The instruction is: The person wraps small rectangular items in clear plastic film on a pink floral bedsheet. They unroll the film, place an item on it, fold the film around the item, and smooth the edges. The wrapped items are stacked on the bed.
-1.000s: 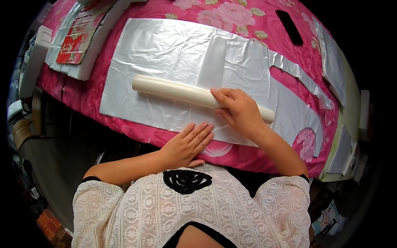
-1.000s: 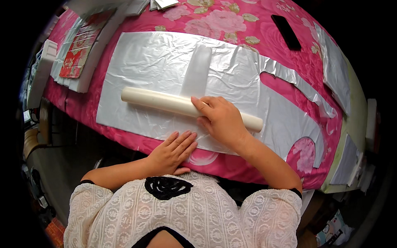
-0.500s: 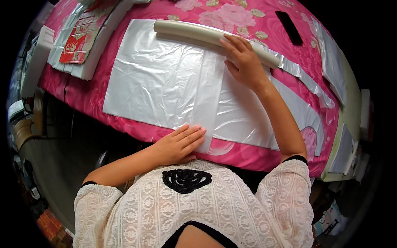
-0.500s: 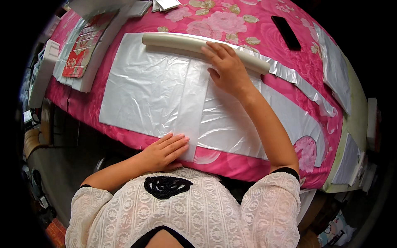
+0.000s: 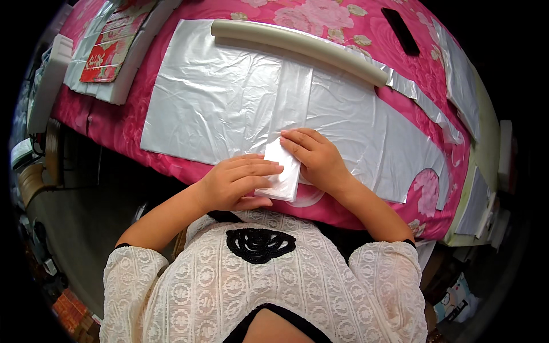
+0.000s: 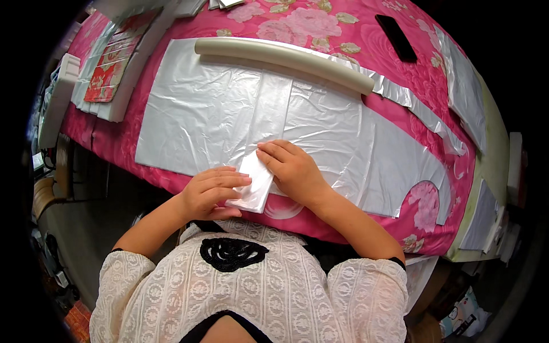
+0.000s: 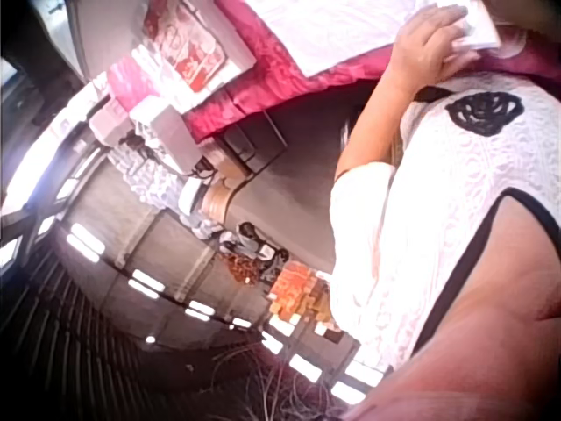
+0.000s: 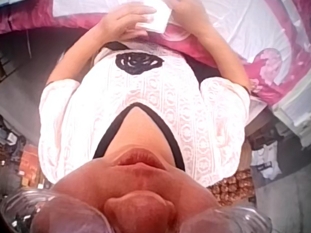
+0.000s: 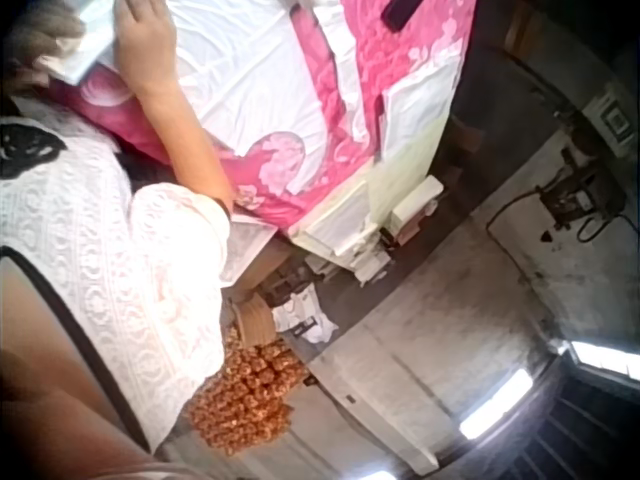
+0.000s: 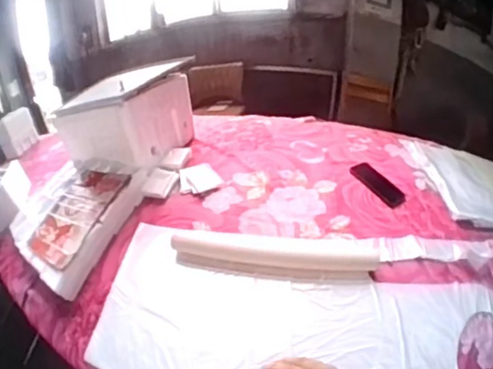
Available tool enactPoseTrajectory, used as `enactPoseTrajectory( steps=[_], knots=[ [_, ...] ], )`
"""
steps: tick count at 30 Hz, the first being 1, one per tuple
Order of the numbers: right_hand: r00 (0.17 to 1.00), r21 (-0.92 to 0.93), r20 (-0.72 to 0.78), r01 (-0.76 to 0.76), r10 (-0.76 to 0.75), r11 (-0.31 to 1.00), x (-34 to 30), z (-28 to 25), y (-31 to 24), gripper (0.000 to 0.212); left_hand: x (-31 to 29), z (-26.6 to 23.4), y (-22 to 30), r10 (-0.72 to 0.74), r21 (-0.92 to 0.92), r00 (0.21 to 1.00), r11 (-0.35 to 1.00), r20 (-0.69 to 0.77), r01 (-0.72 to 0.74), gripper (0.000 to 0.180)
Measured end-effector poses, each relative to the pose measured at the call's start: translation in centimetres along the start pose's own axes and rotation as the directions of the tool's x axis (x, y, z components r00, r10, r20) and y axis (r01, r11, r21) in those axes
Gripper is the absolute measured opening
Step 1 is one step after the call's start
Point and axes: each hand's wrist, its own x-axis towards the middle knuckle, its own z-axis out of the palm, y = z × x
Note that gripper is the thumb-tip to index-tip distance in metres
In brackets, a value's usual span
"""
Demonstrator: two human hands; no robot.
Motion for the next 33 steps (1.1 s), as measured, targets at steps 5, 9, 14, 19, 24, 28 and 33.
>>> enactPoseTrajectory(
  steps=[5, 9, 14, 19, 24, 28, 33],
  knots=[
    [0.991, 0.008, -0.118, -0.064, 0.064, 0.998, 0.3, 0.4, -0.3, 0.034, 1.7, -0.4, -1.8, -0.134, 0.369, 0.975, 0.927, 0.178, 0.06, 0.065],
    [0.987, -0.034, -0.118, -0.111, 0.106, 0.993, -0.1, -0.3, -0.2, 0.031, 1.9, 0.8, -3.1, -0.108, 0.387, 0.99, 0.92, 0.096, 0.063, 0.052],
    [0.959, 0.125, -0.145, -0.227, 0.244, 0.966, 0.1, -1.1, 1.1, 0.013, 3.3, 0.2, -3.0, -0.369, 0.155, 0.929, 0.92, 0.024, 0.361, 0.049],
    [0.647, 0.391, 0.296, -0.753, 0.702, 0.529, 3.0, -2.5, 2.9, 0.02, 5.4, 0.7, -3.1, -0.614, -0.244, 0.747, 0.788, -0.254, 0.565, 0.043],
    [0.49, 0.402, 0.458, -0.858, 0.742, 0.319, 4.5, -3.3, 3.5, 0.022, 4.3, 2.2, -2.7, -0.347, 0.362, 0.937, 0.877, 0.025, 0.315, 0.065],
    [0.482, 0.377, 0.439, -0.865, 0.758, 0.331, 4.4, -2.9, 3.6, 0.019, 3.6, 3.8, -2.5, -0.418, 0.511, 0.899, 0.805, 0.128, 0.301, 0.072],
    [0.865, -0.194, -0.137, -0.502, 0.483, 0.843, 3.0, -1.7, 0.9, 0.047, 3.6, 3.7, -2.5, -0.417, 0.516, 0.9, 0.803, 0.128, 0.299, 0.071]
  ],
)
